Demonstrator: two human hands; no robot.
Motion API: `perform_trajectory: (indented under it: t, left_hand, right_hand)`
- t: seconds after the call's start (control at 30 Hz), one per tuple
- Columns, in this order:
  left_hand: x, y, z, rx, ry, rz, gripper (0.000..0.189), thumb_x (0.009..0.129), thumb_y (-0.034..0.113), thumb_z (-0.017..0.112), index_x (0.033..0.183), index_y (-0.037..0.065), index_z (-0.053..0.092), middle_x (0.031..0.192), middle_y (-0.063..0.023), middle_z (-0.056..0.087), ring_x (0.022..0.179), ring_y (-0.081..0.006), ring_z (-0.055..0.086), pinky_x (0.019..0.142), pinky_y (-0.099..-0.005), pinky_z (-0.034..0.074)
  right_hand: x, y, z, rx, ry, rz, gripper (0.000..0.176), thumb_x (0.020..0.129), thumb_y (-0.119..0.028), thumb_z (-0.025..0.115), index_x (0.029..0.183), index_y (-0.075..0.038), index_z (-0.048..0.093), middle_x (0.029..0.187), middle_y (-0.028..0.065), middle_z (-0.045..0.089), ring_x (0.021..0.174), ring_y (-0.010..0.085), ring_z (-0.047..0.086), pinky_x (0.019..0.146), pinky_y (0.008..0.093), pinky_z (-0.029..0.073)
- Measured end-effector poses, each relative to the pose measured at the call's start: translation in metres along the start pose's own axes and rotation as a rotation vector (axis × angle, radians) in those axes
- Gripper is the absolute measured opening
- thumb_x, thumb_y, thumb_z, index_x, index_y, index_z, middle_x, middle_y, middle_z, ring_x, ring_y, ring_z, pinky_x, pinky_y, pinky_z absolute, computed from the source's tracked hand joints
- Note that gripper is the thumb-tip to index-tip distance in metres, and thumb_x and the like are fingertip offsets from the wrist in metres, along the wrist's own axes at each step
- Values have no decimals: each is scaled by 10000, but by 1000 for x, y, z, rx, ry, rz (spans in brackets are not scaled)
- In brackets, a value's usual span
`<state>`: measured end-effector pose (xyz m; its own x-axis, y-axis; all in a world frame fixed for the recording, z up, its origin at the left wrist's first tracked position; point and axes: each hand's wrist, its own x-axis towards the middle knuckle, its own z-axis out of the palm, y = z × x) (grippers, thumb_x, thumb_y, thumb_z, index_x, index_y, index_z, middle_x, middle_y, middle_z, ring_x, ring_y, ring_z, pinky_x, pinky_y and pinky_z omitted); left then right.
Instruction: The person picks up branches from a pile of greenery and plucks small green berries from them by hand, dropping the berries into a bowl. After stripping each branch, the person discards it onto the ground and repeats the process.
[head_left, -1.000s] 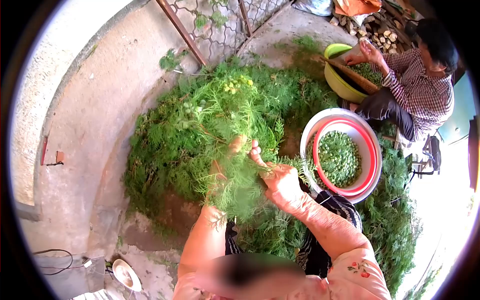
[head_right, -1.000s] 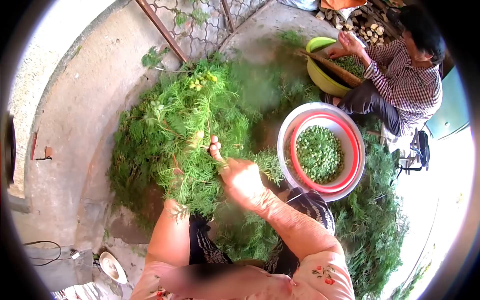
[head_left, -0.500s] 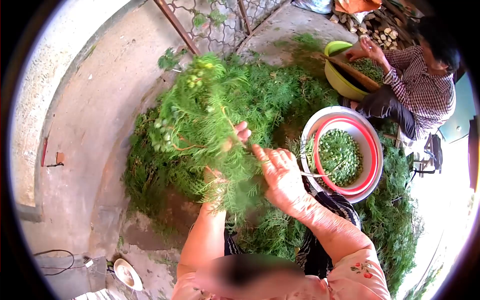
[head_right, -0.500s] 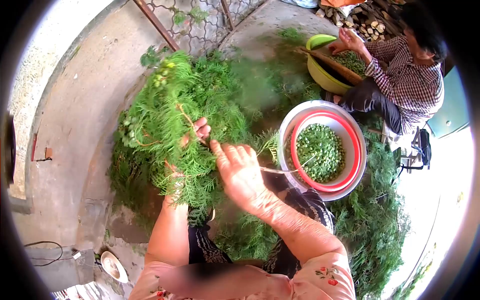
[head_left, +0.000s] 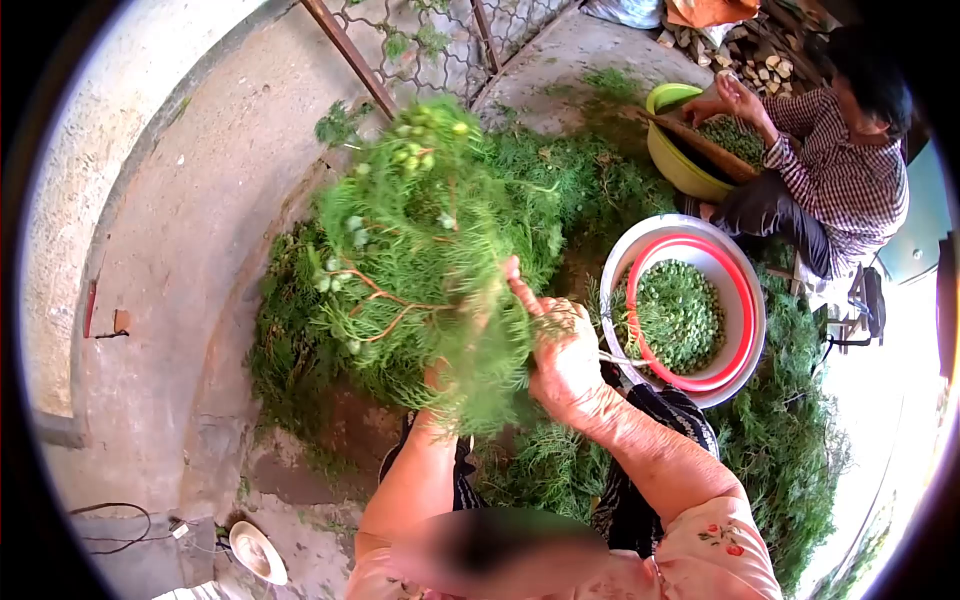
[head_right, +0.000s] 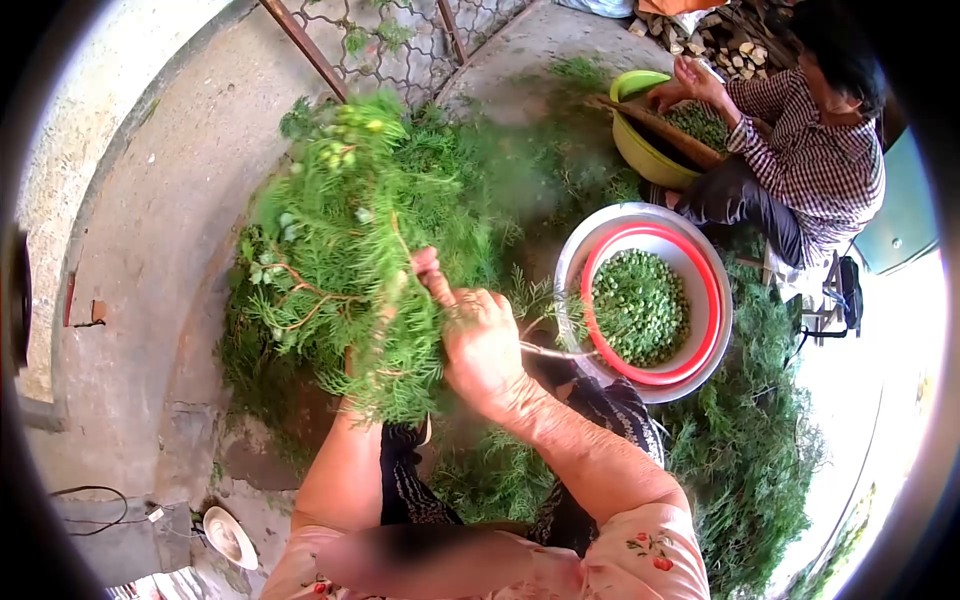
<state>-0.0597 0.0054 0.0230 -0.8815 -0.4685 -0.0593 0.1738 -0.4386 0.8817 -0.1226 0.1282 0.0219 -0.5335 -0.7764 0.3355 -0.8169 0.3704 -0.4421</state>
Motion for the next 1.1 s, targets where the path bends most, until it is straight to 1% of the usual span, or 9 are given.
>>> perform_trajectory:
  t: [0.17,0.23,0.27,0.37,0.57,0.6,0.73,0.87,1.1]
  left_hand:
    - [8,-29,-34,40,81,-159,398,861,316,560,1166,62,533,1106,-84,583,1001,-183,544,902,-332,416]
    - [-4,32,8,790,137,64,379,883,253,530,1225,93,498,1157,-98,569,1059,-204,528,968,-373,370]
    - [9,2,-8,459,95,402,278,867,159,556,1134,84,572,1069,-75,615,935,-176,583,873,-327,443]
    - [3,13,-2,172,229,184,197,864,98,545,1032,16,605,899,-93,648,774,-159,618,771,-283,492]
    - [4,-7,-7,313,85,88,161,861,80,540,978,22,634,941,-51,642,888,-149,578,828,-271,429]
    - [6,-6,-6,319,35,4,230,854,172,584,1030,27,617,979,-37,623,925,-134,548,853,-261,402]
    - [1,5,6,187,-3,-174,463,768,352,685,1087,31,588,924,3,591,875,-114,513,807,-264,404]
    - [-2,-4,11,259,-66,-226,338,763,256,706,993,26,613,838,22,585,766,-83,502,705,-236,405]
    - [-4,-3,16,134,-70,-124,96,795,115,637,821,23,626,724,41,558,682,-56,461,644,-215,363]
  right_hand:
    - [-3,26,10,721,127,299,552,621,15,586,1167,-9,513,800,142,584,719,258,586,650,298,487]
    - [3,27,-12,1022,45,649,445,724,-40,608,1159,-19,518,922,94,600,781,190,579,696,273,477]
    - [6,27,-20,1153,49,779,413,769,-82,620,1164,-23,516,994,80,598,822,164,571,721,269,471]
    - [14,36,-36,1152,86,825,426,825,-283,619,1168,-50,526,1115,100,575,966,195,548,864,303,412]
    - [9,57,-43,1558,45,979,397,846,-352,559,1030,-3,602,863,76,628,783,163,557,683,267,429]
    - [10,53,-48,1676,12,915,381,876,-346,518,1051,-11,568,876,126,628,788,245,605,724,374,491]
    - [6,49,-44,1769,73,827,409,858,-410,542,1038,-43,561,791,74,609,689,174,581,632,298,487]
    - [-1,54,-41,1459,68,892,325,848,-317,591,1062,-75,618,960,59,629,897,156,552,832,294,408]
    - [10,29,-41,1671,51,917,265,757,-101,675,993,-14,592,888,64,631,757,165,597,694,287,493]
